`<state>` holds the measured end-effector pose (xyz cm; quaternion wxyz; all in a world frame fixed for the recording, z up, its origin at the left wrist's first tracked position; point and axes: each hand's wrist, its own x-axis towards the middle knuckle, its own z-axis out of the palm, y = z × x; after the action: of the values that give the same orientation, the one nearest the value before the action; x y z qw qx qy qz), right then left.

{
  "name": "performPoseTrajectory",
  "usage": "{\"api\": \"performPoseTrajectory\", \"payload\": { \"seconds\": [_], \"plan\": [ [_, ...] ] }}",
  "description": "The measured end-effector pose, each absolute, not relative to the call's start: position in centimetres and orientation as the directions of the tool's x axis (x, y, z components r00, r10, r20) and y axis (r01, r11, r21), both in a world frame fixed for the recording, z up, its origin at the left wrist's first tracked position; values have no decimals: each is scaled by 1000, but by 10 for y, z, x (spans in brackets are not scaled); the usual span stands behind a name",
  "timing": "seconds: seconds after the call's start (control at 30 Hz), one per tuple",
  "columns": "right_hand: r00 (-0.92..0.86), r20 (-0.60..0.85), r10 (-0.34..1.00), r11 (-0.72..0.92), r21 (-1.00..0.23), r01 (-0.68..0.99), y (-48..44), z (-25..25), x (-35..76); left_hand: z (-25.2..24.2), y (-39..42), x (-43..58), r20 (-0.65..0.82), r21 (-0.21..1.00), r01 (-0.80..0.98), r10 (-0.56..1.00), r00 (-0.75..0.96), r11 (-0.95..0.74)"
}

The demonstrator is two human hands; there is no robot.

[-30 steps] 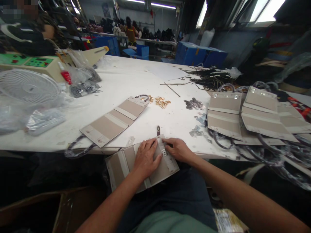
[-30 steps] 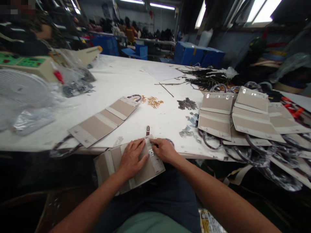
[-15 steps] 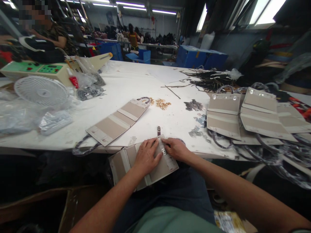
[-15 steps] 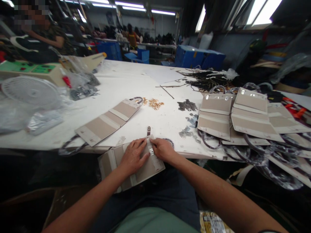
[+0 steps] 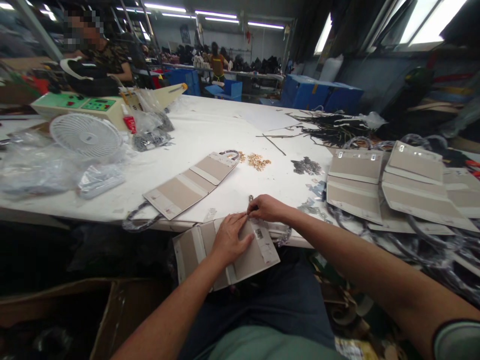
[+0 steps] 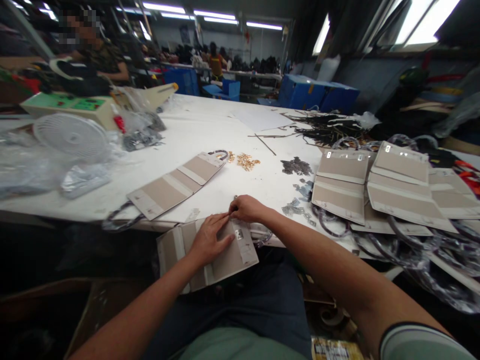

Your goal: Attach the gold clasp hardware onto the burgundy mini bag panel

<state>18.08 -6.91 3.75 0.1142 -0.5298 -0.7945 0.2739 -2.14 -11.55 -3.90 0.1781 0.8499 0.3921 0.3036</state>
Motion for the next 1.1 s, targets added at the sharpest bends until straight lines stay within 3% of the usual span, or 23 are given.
{"api": "performPoseTrajectory", "payload": {
  "seconds": [0.3,0.9,1.1],
  "plan": [
    [-420,-79,904,337,-471,815,-65,29,181,-37,-115,-19,376,565,563,796,474,-602],
    [-346,-125,930,249,-477,843,-70,29,179,-32,-108,-6,424,665,527,849,315,-528],
    [-271,-89,959,212,-412,886,-73,21,182,-30,-102,-2,408,654,553,856,316,-516]
  ]
}}
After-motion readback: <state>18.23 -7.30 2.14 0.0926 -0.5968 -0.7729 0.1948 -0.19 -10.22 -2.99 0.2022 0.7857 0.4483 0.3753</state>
